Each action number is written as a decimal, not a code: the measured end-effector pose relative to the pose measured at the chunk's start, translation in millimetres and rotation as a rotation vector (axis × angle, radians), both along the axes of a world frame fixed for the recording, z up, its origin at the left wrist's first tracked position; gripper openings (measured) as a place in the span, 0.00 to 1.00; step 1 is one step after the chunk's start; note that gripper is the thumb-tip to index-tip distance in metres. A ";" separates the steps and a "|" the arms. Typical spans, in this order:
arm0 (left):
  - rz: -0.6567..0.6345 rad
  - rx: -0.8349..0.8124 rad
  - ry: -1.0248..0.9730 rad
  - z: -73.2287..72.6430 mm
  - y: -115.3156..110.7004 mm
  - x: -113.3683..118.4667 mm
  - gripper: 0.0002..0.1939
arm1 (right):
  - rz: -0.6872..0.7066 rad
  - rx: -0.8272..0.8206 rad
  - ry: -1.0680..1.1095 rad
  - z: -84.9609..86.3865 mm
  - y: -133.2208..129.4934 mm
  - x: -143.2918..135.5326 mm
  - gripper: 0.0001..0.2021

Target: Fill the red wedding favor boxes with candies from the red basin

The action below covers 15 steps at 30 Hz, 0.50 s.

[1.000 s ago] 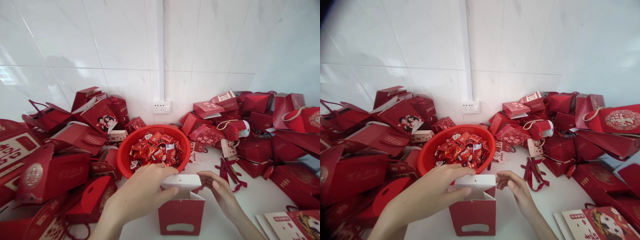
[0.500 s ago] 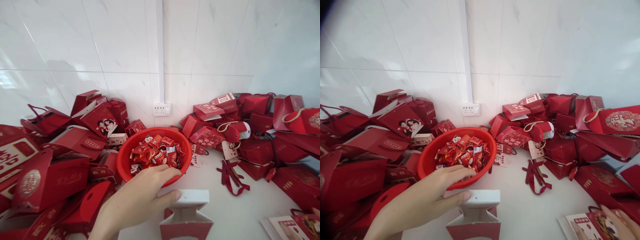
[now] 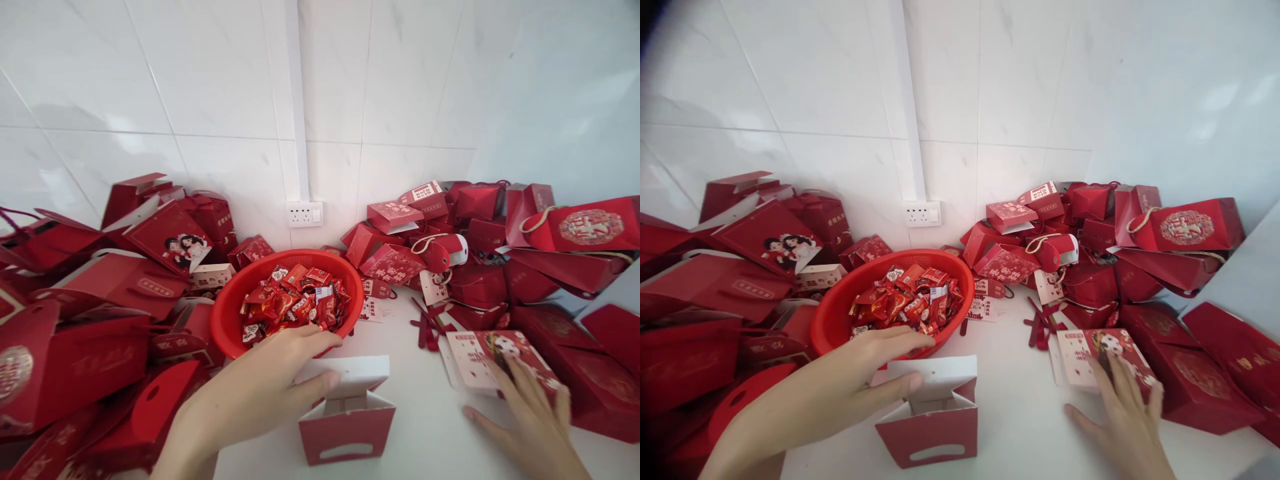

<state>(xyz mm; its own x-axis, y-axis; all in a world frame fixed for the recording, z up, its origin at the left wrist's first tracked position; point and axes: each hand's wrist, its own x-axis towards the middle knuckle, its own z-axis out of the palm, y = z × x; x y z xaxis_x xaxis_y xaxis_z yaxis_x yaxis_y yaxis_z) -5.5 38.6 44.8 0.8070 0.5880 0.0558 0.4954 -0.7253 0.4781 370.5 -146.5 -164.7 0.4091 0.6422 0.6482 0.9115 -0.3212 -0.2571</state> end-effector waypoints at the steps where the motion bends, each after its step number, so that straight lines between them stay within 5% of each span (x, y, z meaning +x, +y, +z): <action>1: -0.002 -0.001 -0.008 0.2 -0.5 -0.6 0.19 | 0.006 -0.033 -0.040 -0.7 7.6 -1.7 0.35; 10: -0.002 0.015 -0.014 2.6 -2.0 -4.4 0.18 | 0.119 0.045 -0.066 -3.9 29.6 -11.2 0.25; 15: -0.013 -0.003 -0.031 6.3 -2.1 1.5 0.16 | 0.238 0.134 0.055 16.0 39.9 -33.4 0.21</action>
<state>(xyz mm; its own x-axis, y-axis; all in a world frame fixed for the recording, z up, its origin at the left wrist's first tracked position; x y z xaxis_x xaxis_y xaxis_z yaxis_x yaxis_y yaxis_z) -3.9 36.6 51.2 0.8127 0.5774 0.0786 0.4708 -0.7301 0.4953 337.2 -106.6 -148.7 0.2935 0.6348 0.7148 0.9408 -0.0593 -0.3336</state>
